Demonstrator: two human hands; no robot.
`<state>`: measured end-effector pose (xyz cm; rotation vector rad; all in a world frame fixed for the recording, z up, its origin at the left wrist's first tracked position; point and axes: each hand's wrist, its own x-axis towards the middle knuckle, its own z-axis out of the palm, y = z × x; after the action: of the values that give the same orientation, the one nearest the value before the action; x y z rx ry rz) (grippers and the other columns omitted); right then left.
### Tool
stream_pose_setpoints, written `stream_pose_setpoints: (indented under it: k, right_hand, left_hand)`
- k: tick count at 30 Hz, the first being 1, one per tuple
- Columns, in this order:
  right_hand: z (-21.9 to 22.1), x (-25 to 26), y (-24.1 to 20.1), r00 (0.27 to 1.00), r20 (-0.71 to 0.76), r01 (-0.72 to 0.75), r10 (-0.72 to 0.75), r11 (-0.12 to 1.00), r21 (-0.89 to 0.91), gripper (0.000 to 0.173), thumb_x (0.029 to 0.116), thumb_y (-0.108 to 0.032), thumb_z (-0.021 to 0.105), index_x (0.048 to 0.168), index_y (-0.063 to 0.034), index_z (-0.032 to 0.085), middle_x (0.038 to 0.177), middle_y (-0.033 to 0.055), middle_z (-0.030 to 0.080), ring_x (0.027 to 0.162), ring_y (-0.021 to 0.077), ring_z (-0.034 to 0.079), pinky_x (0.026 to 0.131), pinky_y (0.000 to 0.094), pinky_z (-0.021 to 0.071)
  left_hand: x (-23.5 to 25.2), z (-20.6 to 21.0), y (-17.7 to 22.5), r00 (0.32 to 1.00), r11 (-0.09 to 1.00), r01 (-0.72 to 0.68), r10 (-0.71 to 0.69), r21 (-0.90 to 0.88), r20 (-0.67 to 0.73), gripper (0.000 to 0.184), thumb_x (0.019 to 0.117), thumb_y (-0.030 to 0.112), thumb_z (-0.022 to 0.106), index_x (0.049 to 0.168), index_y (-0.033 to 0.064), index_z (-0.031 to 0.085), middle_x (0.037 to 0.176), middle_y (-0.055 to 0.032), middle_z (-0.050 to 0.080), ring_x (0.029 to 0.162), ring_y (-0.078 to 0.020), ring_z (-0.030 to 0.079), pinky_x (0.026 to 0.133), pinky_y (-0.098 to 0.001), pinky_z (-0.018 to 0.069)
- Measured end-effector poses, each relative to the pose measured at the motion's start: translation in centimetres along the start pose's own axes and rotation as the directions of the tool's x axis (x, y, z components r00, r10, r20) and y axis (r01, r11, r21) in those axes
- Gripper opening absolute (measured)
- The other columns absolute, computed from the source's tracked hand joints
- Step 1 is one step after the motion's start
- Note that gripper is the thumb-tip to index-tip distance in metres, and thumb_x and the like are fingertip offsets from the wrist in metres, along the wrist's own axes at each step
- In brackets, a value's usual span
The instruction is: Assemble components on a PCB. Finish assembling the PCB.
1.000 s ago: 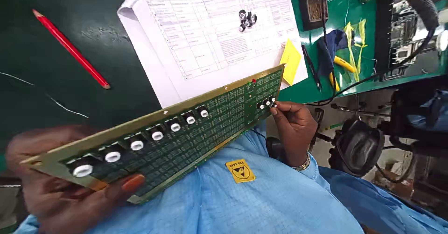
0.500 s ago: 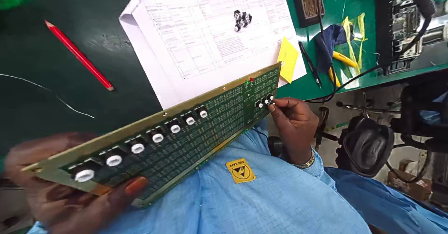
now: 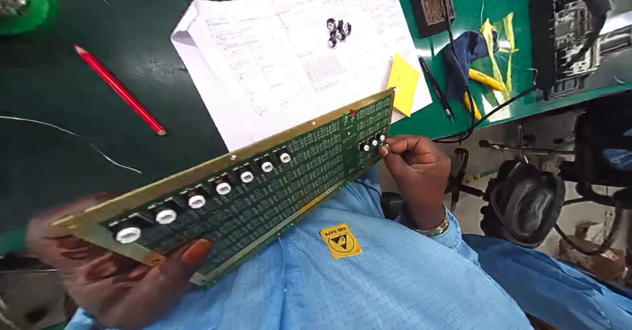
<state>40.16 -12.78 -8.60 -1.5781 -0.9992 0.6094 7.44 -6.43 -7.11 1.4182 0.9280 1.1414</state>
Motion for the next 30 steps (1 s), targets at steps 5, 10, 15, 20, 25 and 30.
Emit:
stream_pose_setpoints:
  k: [5, 10, 15, 20, 25, 30]
  right_hand:
    - [0.0, -0.1, 0.1, 1.000, 0.010, 0.026, -0.026, 1.000, 0.000, 0.011, 0.0827, 0.006, 0.072, 0.088, -0.0025, 0.068, 0.095, 0.0038, 0.072, 0.082, 0.0068, 0.070, 0.071, 0.0228, 0.0616]
    - [-0.2, 0.0, 0.2, 0.998, 0.027, 0.050, -0.049, 0.998, -0.024, 0.010, 0.0831, 0.005, 0.071, 0.089, -0.0022, 0.068, 0.096, 0.0046, 0.072, 0.083, 0.0071, 0.070, 0.071, 0.0229, 0.0616]
    - [0.0, -0.1, 0.2, 1.000, 0.004, 0.029, -0.029, 1.000, -0.009, 0.010, 0.0832, 0.005, 0.072, 0.089, -0.0027, 0.068, 0.094, 0.0038, 0.073, 0.082, 0.0070, 0.071, 0.070, 0.0230, 0.0617]
    - [0.4, -0.4, -0.1, 0.999, -0.039, 0.008, -0.009, 1.000, -0.022, 0.010, 0.0836, 0.005, 0.070, 0.089, -0.0029, 0.067, 0.093, 0.0031, 0.073, 0.081, 0.0061, 0.070, 0.070, 0.0221, 0.0609]
    - [0.6, -0.4, 0.0, 0.998, -0.034, 0.042, -0.045, 0.995, -0.089, 0.006, 0.0840, 0.003, 0.070, 0.087, -0.0022, 0.068, 0.094, 0.0045, 0.072, 0.082, 0.0064, 0.070, 0.071, 0.0220, 0.0613]
    - [0.4, -0.2, -0.4, 0.998, -0.001, 0.057, -0.058, 0.984, -0.169, 0.004, 0.0850, 0.000, 0.070, 0.088, -0.0021, 0.070, 0.092, 0.0040, 0.072, 0.080, 0.0050, 0.069, 0.069, 0.0204, 0.0603]
  left_hand:
    - [0.7, 0.6, 0.4, 0.996, 0.997, -0.075, 0.077, -0.029, 0.046, 0.053, 0.0848, 0.020, 0.080, 0.130, 0.0294, 0.054, 0.120, 0.0187, 0.069, 0.111, -0.0003, 0.066, 0.096, -0.0225, 0.0558]
    - [0.8, 0.6, 0.2, 0.994, 0.995, -0.090, 0.092, -0.049, 0.054, 0.052, 0.0852, 0.019, 0.079, 0.130, 0.0296, 0.054, 0.120, 0.0183, 0.069, 0.111, -0.0004, 0.066, 0.096, -0.0225, 0.0557]
    - [0.4, -0.2, -0.5, 0.996, 0.996, -0.085, 0.085, -0.004, 0.032, 0.058, 0.0819, 0.022, 0.082, 0.130, 0.0277, 0.051, 0.120, 0.0171, 0.067, 0.112, -0.0009, 0.064, 0.096, -0.0229, 0.0544]
    - [0.3, -0.4, -0.4, 0.997, 0.997, -0.077, 0.077, 0.002, 0.026, 0.061, 0.0814, 0.023, 0.083, 0.133, 0.0262, 0.050, 0.123, 0.0166, 0.066, 0.115, -0.0015, 0.063, 0.099, -0.0236, 0.0529]
    - [0.9, -0.3, -0.1, 0.990, 0.995, -0.082, 0.087, -0.050, 0.108, 0.059, 0.0846, 0.019, 0.080, 0.134, 0.0289, 0.050, 0.127, 0.0173, 0.065, 0.117, -0.0016, 0.062, 0.100, -0.0226, 0.0523]
    - [0.0, -1.7, -1.1, 0.996, 0.998, -0.059, 0.058, 0.013, 0.070, 0.069, 0.0783, 0.025, 0.086, 0.135, 0.0312, 0.047, 0.127, 0.0163, 0.063, 0.116, -0.0026, 0.061, 0.099, -0.0238, 0.0525]
